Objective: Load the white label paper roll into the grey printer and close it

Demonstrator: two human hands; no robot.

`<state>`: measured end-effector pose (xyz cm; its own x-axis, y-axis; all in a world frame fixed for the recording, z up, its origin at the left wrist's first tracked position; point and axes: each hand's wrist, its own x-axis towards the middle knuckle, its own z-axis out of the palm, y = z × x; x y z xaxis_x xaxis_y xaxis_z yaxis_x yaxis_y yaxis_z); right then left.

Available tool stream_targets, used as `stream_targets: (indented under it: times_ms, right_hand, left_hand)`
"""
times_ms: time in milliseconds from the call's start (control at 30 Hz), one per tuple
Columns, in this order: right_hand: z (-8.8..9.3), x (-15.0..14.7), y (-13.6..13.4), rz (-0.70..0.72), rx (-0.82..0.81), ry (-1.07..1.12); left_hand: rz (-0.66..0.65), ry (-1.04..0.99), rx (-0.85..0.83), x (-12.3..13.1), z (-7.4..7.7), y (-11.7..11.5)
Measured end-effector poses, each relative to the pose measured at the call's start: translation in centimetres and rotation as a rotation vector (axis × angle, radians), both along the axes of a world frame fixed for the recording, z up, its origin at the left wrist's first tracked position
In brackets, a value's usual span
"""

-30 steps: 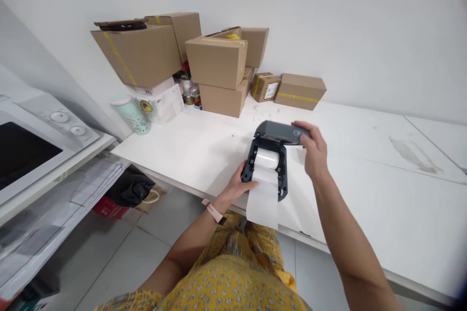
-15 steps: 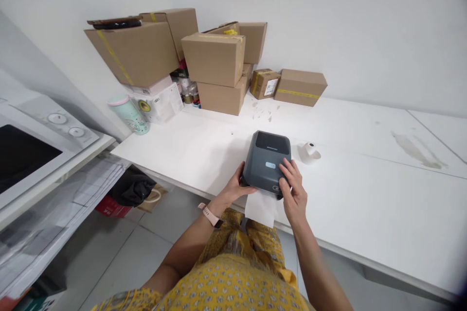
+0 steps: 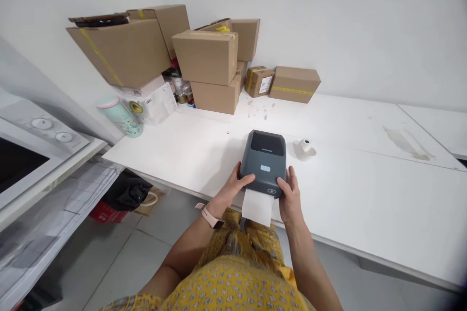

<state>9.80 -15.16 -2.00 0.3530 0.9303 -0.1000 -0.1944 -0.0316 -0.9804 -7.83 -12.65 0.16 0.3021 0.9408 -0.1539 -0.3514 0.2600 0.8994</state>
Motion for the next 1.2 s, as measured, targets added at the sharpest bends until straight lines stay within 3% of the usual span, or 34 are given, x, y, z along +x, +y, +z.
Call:
stream_targets:
  times_ms: [100, 267, 433, 567, 733, 1033, 1200]
  right_hand:
    - [1.8, 1.5, 0.3, 0.272, -0.144, 0.142]
    - [5.6, 5.4, 2.1, 0.66, -0.495, 0.028]
    - [6.7, 6.2, 4.0, 0.797, -0.662, -0.03]
    - [6.2, 5.7, 4.0, 0.749, -0.636, -0.084]
    - [5.5, 4.5, 2.7, 0.641, -0.457, -0.002]
    - [2.4, 2.2, 1.1, 0.289, -0.285, 0.161]
    - [2.0, 1.8, 1.0, 0.277, -0.183, 0.084]
  left_hand:
    - [-0.175, 0.094, -0.027, -1.3, 1.9, 1.4]
    - [-0.549, 0.475, -0.239, -3.2, 4.3, 5.5]
    - [-0.756, 0.584, -0.255, -2.6, 4.6, 7.5]
    - [-0.73, 0.608, -0.2, -2.2, 4.3, 7.5]
    - [-0.685, 0.566, -0.166, -2.2, 3.7, 7.2]
    - [-0.519, 0.407, -0.079, -1.7, 3.1, 6.2]
    - [-0.438, 0.335, -0.059, -1.7, 3.3, 5.0]
